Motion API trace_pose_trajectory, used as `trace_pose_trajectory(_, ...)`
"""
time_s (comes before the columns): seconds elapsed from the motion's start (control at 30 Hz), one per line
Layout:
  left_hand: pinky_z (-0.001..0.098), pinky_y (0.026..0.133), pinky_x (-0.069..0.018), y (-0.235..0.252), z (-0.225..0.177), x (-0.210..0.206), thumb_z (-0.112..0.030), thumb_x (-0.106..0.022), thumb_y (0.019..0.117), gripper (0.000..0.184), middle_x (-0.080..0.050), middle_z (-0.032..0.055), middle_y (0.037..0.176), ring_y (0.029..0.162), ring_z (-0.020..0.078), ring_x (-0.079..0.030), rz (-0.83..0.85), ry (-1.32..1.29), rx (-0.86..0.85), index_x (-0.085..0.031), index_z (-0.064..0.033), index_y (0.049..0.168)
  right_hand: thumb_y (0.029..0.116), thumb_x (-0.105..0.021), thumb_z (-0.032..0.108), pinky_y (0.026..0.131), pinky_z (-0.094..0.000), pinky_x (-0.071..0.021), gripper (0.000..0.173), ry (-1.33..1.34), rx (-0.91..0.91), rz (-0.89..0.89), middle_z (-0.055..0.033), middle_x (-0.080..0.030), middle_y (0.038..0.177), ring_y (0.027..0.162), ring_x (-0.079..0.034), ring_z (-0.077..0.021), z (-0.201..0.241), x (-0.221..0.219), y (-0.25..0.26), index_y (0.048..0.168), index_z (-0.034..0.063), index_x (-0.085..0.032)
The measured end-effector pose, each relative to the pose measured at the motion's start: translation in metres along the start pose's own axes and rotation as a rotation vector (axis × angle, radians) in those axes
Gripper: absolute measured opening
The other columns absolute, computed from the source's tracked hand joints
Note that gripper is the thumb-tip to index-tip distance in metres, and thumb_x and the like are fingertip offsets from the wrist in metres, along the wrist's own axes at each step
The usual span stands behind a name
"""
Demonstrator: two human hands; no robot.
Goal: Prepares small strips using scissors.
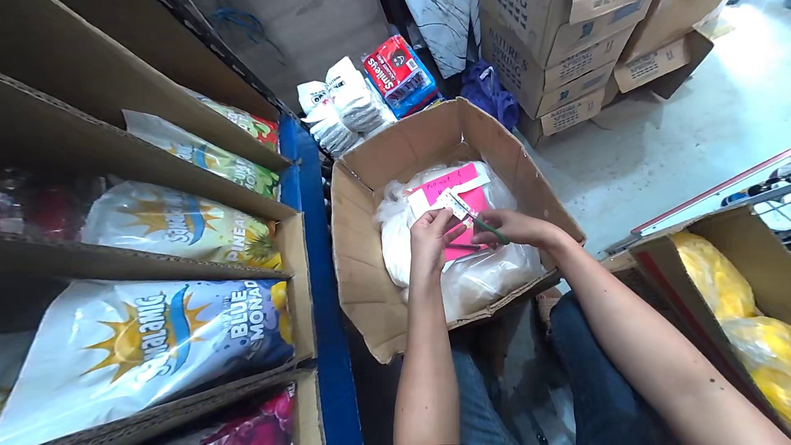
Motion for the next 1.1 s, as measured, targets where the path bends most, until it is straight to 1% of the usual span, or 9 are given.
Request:
trace_pose_trajectory(0.07,0.0312,0.074,-0.0615,0.001,0.000,0.000,-0.002,-0.054,0.1034,0.007,-0.068,0.0097,0.085,0.074,0.0160,-0.071,-0.006,-0.014,-0.013,-0.057,0.0033,0.101,0.0986,-0.068,0.018,0.063,-0.0179,-0.0456,0.022,0.024,0.014,-0.006,0.0033,-0.060,0.075,0.062,-0.053,0.0004,0.002,0.000,0.000,0.107,-0.0003,-0.060)
trace_pose_trajectory(0.17,0.0307,0.075,-0.0611,0.003,0.000,-0.001,0.001,-0.052,0.1030,0.007,-0.066,0.0074,0.081,0.072,0.0148,-0.070,-0.009,-0.054,-0.049,-0.054,0.0005,0.096,0.0983,-0.068,0.015,0.059,-0.0163,-0.0438,0.017,0.050,0.033,-0.011,0.0059,-0.058,0.069,0.057,-0.051,0.0017,0.001,0.001,0.001,0.103,0.0008,-0.061)
trace_pose_trajectory(0.3,0.0320,0.077,-0.0612,0.003,0.000,-0.004,0.003,-0.048,0.1027,0.011,-0.065,0.0066,0.079,0.072,0.0154,-0.069,0.002,-0.095,-0.079,-0.051,-0.0022,0.093,0.0976,-0.069,0.015,0.056,-0.0156,-0.0430,0.015,0.064,0.037,-0.011,0.0068,-0.058,0.067,0.056,-0.051,0.0018,-0.001,0.002,0.001,0.100,0.0025,-0.061)
trace_pose_trajectory(0.43,0.0320,0.076,-0.0614,0.003,0.001,-0.005,0.004,-0.047,0.1027,0.011,-0.065,0.0065,0.078,0.070,0.0151,-0.070,0.009,-0.082,-0.089,-0.050,-0.0022,0.094,0.0972,-0.070,0.016,0.058,-0.0160,-0.0441,0.016,0.066,0.015,0.000,0.0058,-0.060,0.069,0.057,-0.053,0.0012,-0.001,0.001,0.000,0.102,0.0024,-0.061)
trace_pose_trajectory(0.5,0.0325,0.077,-0.0614,0.003,0.002,-0.007,0.004,-0.048,0.1021,0.011,-0.065,0.0070,0.079,0.072,0.0156,-0.070,0.028,-0.064,-0.081,-0.050,-0.0017,0.094,0.0979,-0.069,0.019,0.059,-0.0166,-0.0431,0.019,0.071,0.008,0.004,0.0063,-0.059,0.069,0.059,-0.052,0.0012,-0.001,0.000,0.000,0.104,0.0024,-0.061)
trace_pose_trajectory(0.6,0.0337,0.078,-0.0609,0.002,0.004,-0.011,0.005,-0.049,0.1011,0.012,-0.065,0.0071,0.080,0.074,0.0161,-0.070,0.054,-0.053,-0.081,-0.050,-0.0026,0.092,0.0986,-0.068,0.022,0.057,-0.0160,-0.0422,0.021,0.095,0.023,0.013,0.0074,-0.058,0.068,0.058,-0.051,0.0021,-0.003,0.000,0.001,0.104,0.0032,-0.060)
trace_pose_trajectory(0.83,0.0338,0.078,-0.0605,0.003,0.004,-0.012,0.006,-0.048,0.1008,0.014,-0.063,0.0057,0.080,0.074,0.0154,-0.068,0.053,-0.077,-0.090,-0.048,-0.0043,0.091,0.0989,-0.067,0.018,0.053,-0.0144,-0.0393,0.014,0.123,0.026,0.002,0.0084,-0.056,0.064,0.053,-0.048,0.0029,-0.004,0.002,0.003,0.099,0.0055,-0.061)
trace_pose_trajectory(1.1,0.0351,0.079,-0.0600,0.005,0.008,-0.014,0.006,-0.046,0.1014,0.015,-0.063,0.0061,0.082,0.076,0.0166,-0.068,0.074,-0.131,-0.080,-0.047,-0.0058,0.091,0.0983,-0.068,0.017,0.051,-0.0140,-0.0380,0.013,0.133,0.003,0.002,0.0078,-0.056,0.062,0.051,-0.047,0.0026,-0.007,0.003,0.003,0.096,0.0056,-0.061)
Point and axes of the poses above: each hand's wrist, its own y-axis towards the middle knuckle, its own x-axis out of the back of the hand, z = x × y, the point moved 8 cm from there along y, towards the middle knuckle
